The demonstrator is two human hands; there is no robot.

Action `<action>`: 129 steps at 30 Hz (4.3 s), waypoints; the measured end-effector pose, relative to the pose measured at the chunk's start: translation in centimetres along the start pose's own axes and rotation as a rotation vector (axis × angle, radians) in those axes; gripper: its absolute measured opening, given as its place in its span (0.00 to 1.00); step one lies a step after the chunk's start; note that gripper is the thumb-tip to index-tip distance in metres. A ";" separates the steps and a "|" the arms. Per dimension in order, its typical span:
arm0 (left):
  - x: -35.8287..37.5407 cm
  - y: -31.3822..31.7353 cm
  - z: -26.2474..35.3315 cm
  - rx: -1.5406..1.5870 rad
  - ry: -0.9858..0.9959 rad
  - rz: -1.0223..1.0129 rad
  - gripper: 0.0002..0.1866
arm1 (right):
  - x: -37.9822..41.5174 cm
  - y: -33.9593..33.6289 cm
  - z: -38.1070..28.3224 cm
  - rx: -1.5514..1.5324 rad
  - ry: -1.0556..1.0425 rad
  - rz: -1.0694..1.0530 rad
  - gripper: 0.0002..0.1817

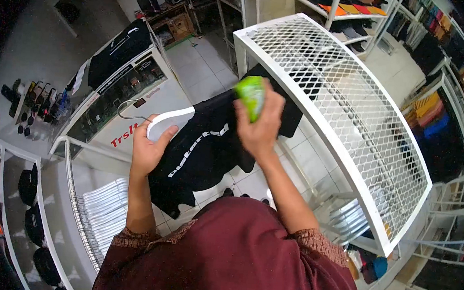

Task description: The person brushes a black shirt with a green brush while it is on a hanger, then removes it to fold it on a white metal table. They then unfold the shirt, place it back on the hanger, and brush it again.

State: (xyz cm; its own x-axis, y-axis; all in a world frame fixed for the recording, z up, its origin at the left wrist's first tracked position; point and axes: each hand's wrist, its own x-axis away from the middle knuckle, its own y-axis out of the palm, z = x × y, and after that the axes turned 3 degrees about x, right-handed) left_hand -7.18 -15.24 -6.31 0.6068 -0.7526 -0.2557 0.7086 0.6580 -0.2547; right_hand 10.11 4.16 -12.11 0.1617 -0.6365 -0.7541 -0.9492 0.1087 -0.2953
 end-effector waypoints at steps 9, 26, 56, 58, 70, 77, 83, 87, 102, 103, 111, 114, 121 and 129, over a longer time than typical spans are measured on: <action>-0.2 -0.3 -0.2 -0.365 0.414 -0.056 0.17 | 0.3 -1.2 4.9 0.125 0.241 -0.020 0.37; -0.4 2.3 1.1 -0.759 0.903 -0.295 0.31 | -1.7 -7.5 -1.1 -0.106 -0.154 -0.297 0.34; -0.4 15.3 6.5 -0.338 1.167 -0.741 0.28 | 7.0 -28.9 4.9 0.696 0.378 0.105 0.25; -0.3 16.3 7.7 -0.267 1.033 -0.876 0.31 | 9.0 -32.8 6.1 0.814 0.483 0.305 0.24; 1.4 21.2 5.9 -0.013 0.500 -1.132 0.17 | 13.1 -39.9 7.9 1.304 0.609 0.449 0.33; 1.1 18.3 2.2 -0.132 0.216 -0.944 0.15 | 9.6 -28.6 1.0 0.516 0.309 0.312 0.14; 1.0 20.2 -8.0 -0.160 0.015 -0.661 0.20 | 14.0 -15.5 5.1 -0.243 0.612 -0.632 0.14; 1.5 24.8 -15.4 0.068 -0.215 -0.599 0.23 | 19.4 -8.9 8.9 -0.393 0.755 -0.951 0.30; -4.3 33.2 -19.4 0.361 -0.448 -0.518 0.31 | 22.1 -2.3 14.9 -0.371 1.136 -0.478 0.23; -4.8 32.8 -19.3 0.362 -0.458 -0.547 0.32 | 21.6 -2.1 15.7 -0.351 1.167 -0.487 0.24; -12.6 29.5 -25.9 0.133 -0.289 -0.547 0.31 | 15.6 4.3 22.0 -0.272 1.109 -0.252 0.26; -16.3 27.6 -27.1 -0.016 -0.177 -0.592 0.31 | 13.2 6.8 24.2 0.023 1.074 -0.223 0.33; -21.0 24.6 -28.7 -0.309 0.100 -0.740 0.29 | 7.2 10.0 23.1 -0.057 1.130 -0.180 0.30; -22.3 25.4 -31.6 -0.297 0.163 -0.831 0.25 | 8.2 16.5 29.8 0.279 0.939 -0.151 0.35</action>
State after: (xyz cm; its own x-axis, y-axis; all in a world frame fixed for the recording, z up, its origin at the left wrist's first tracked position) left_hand -14.12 19.10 -36.57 -0.1352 -0.9908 -0.0051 0.7602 -0.1004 -0.6419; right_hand 3.85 23.52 -40.65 -0.1184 -0.9922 0.0385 -0.8192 0.0757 -0.5685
